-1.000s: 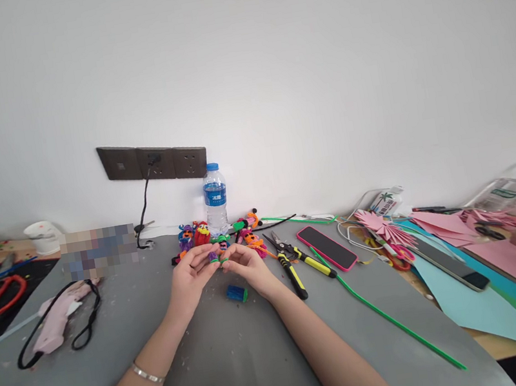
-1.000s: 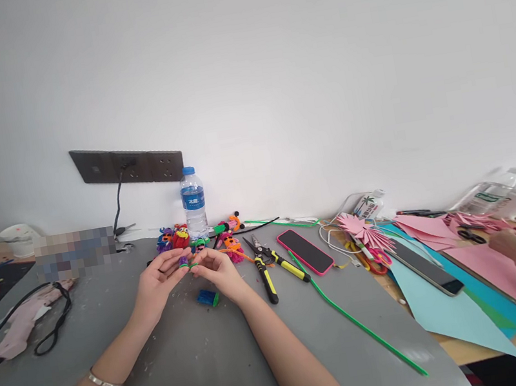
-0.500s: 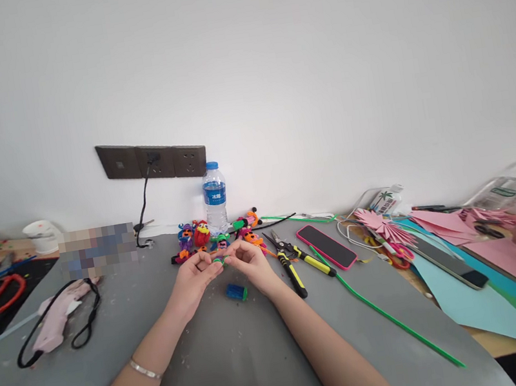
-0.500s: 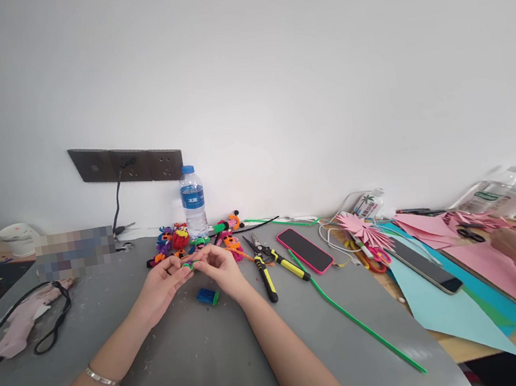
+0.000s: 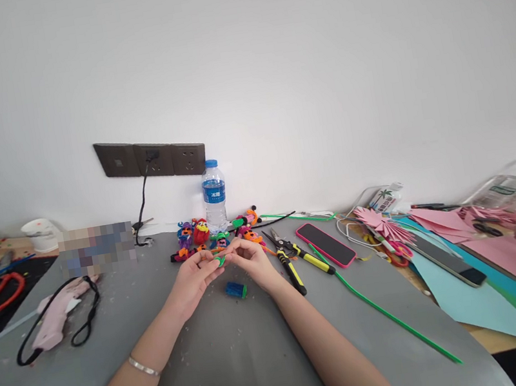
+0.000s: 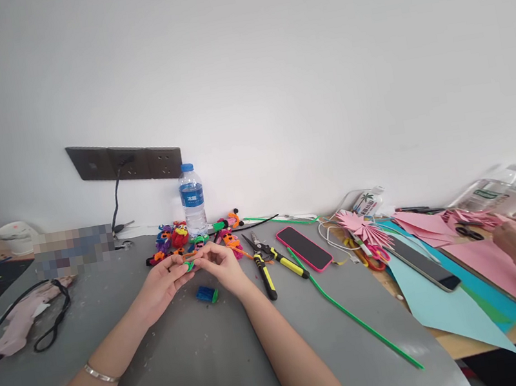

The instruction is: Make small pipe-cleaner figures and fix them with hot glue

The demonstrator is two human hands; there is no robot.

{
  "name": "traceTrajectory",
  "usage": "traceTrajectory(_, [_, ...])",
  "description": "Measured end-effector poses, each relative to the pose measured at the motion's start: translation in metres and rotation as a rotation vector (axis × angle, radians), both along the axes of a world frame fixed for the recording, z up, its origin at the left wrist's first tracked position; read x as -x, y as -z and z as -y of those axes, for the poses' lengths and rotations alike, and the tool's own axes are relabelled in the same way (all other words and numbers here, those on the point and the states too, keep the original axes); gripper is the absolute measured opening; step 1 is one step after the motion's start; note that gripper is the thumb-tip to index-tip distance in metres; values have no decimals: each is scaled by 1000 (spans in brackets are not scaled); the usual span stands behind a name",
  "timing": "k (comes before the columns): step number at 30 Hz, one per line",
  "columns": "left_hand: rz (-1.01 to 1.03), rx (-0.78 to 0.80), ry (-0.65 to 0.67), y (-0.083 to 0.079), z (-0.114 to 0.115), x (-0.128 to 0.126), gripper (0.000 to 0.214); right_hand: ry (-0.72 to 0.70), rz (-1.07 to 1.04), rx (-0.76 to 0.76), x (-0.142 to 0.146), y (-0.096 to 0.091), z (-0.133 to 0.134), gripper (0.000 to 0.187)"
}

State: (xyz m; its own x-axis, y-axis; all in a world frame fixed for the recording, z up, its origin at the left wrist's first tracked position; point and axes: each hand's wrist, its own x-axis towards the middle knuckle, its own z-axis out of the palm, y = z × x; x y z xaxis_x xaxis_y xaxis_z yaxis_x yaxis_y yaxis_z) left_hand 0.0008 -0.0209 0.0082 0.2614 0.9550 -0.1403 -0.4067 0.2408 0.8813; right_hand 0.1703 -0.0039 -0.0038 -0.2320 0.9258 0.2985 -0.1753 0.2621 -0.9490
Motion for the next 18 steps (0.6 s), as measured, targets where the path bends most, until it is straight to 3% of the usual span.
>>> traceTrajectory(4, [7,9,30,2,0,0,27,25,56,-36,-3,-1,0,19])
traceTrajectory(13, [-29,-21,191,-1,4,0,37,-185,24,57,-11,-6,0,17])
traceTrajectory(18, [-41,-31,203,-1,6,0,42,-216,23,70,-12,-6,0,21])
